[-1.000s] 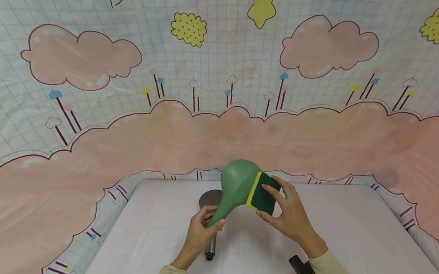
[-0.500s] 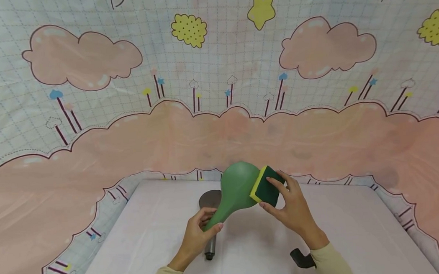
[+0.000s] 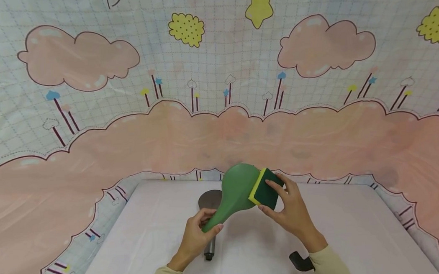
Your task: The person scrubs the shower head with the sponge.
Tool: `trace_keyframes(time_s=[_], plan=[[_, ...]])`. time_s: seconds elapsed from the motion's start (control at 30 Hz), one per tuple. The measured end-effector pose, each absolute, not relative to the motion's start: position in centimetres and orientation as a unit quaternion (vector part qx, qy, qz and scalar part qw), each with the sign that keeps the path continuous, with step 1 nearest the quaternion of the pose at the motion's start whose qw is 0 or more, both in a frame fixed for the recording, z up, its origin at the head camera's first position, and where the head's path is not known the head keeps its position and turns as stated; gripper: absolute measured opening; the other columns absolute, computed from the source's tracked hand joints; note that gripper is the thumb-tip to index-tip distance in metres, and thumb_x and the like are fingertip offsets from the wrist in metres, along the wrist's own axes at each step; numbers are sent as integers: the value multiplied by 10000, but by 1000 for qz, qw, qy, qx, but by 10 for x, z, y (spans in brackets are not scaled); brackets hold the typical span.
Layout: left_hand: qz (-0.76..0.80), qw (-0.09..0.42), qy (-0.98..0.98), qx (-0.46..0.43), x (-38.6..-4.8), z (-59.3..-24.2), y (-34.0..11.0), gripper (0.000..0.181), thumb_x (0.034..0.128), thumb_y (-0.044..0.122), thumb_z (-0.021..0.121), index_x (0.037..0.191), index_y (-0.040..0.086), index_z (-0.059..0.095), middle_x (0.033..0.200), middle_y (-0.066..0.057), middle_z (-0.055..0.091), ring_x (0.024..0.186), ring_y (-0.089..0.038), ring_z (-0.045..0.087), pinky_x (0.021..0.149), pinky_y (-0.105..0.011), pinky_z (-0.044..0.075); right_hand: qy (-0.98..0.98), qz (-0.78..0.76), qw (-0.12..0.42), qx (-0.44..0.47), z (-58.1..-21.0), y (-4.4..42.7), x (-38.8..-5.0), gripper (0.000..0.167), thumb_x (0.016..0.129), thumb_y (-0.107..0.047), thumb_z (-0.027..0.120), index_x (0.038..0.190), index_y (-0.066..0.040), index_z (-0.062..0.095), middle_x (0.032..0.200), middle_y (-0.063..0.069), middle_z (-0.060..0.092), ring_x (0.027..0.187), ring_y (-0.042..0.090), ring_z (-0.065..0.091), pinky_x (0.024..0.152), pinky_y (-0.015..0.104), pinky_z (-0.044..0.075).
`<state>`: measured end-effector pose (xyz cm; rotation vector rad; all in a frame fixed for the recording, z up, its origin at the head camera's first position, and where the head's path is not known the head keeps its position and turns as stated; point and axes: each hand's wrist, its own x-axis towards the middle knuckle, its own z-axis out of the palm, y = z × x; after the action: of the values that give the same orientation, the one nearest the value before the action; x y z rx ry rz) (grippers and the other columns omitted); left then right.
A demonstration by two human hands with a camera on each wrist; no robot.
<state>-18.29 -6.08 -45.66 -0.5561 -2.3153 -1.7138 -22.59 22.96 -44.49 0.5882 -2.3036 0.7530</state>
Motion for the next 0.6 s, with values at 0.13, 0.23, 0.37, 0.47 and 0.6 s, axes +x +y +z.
trace_keyframes(time_s=[0.13,0.23,0.37,0.47,0.6], plan=[[-563,115,-797,-186,-193,-473,-60,352,804,39,779,1122,2,635,997,-154,739,770,-57,617,680,-209,515,-869,281,327,245,-445,227,-223,772,645,-243,903,1342,-136,588,1464,219,415,1276,420,437,858,603,518],[-558,125,-799,-189,-200,-486,-61,365,799,57,791,1129,29,638,1003,-130,744,766,-63,619,670,-210,512,-868,273,327,256,-445,226,-221,782,634,-248,907,1340,-136,591,1460,215,418,1273,386,443,863,564,523],[-562,130,-790,-206,-202,-493,-64,355,806,118,804,1121,83,645,1003,-90,750,770,-62,622,664,-211,510,-869,262,327,263,-444,225,-219,785,637,-271,906,1344,-145,589,1464,199,422,1281,350,441,876,509,518],[-558,135,-787,-225,-202,-494,-66,344,822,168,797,1121,102,642,998,-81,750,771,-56,622,659,-213,510,-865,258,338,267,-443,226,-220,784,641,-287,905,1344,-142,591,1465,198,426,1286,365,438,884,534,507],[-539,154,-792,-240,-201,-493,-68,345,820,177,795,1119,104,639,987,-73,751,762,-44,618,649,-216,509,-862,258,352,259,-437,226,-225,791,629,-274,909,1340,-135,593,1456,207,432,1279,383,436,876,574,518]])
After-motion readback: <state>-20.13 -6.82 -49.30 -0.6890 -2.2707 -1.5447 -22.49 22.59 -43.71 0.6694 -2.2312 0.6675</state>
